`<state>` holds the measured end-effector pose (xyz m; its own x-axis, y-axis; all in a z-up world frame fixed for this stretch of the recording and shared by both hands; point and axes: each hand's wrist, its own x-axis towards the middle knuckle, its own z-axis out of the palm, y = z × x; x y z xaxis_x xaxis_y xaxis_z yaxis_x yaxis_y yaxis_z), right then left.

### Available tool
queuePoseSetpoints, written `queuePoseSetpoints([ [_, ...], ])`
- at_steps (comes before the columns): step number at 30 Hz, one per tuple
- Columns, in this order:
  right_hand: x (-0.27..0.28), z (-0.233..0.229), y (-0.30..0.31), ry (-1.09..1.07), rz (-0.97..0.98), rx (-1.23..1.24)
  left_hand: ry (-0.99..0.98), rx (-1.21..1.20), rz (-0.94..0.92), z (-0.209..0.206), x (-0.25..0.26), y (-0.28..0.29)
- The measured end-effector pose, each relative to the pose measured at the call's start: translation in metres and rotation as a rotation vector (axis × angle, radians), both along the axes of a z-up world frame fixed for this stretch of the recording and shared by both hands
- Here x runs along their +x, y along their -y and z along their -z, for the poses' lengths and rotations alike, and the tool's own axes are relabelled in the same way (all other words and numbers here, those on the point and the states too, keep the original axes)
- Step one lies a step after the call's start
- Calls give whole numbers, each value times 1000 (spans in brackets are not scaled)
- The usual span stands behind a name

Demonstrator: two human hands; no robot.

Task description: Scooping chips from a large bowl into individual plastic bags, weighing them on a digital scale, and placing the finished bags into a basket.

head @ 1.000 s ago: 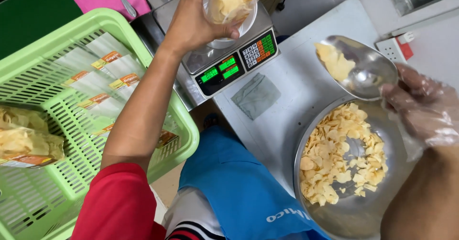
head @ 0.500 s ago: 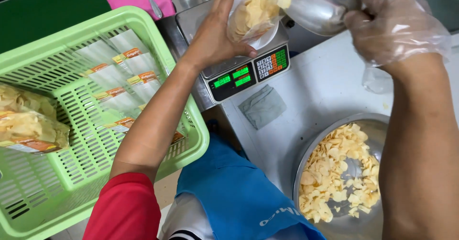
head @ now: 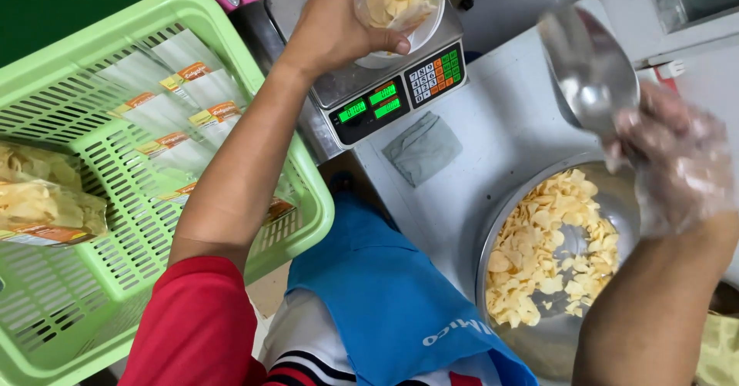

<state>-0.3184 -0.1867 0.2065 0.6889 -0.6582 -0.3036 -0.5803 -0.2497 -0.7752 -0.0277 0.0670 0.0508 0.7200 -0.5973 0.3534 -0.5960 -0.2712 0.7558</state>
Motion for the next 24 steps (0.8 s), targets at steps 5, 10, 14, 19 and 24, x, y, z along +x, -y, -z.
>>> queuePoseSetpoints([
  [5,-141,91,82,631,-775,-595,-19,44,-2,1,0,2],
  [10,-236,115,56,312,239,370,-20,61,-29,8,2,9],
  [14,-302,148,31,71,581,303,-24,90,-62,11,0,23],
  [19,-335,170,-2,61,839,267,76,44,-123,37,11,44],
  [24,-375,197,17,108,880,346,-26,-183,-129,6,-11,47],
])
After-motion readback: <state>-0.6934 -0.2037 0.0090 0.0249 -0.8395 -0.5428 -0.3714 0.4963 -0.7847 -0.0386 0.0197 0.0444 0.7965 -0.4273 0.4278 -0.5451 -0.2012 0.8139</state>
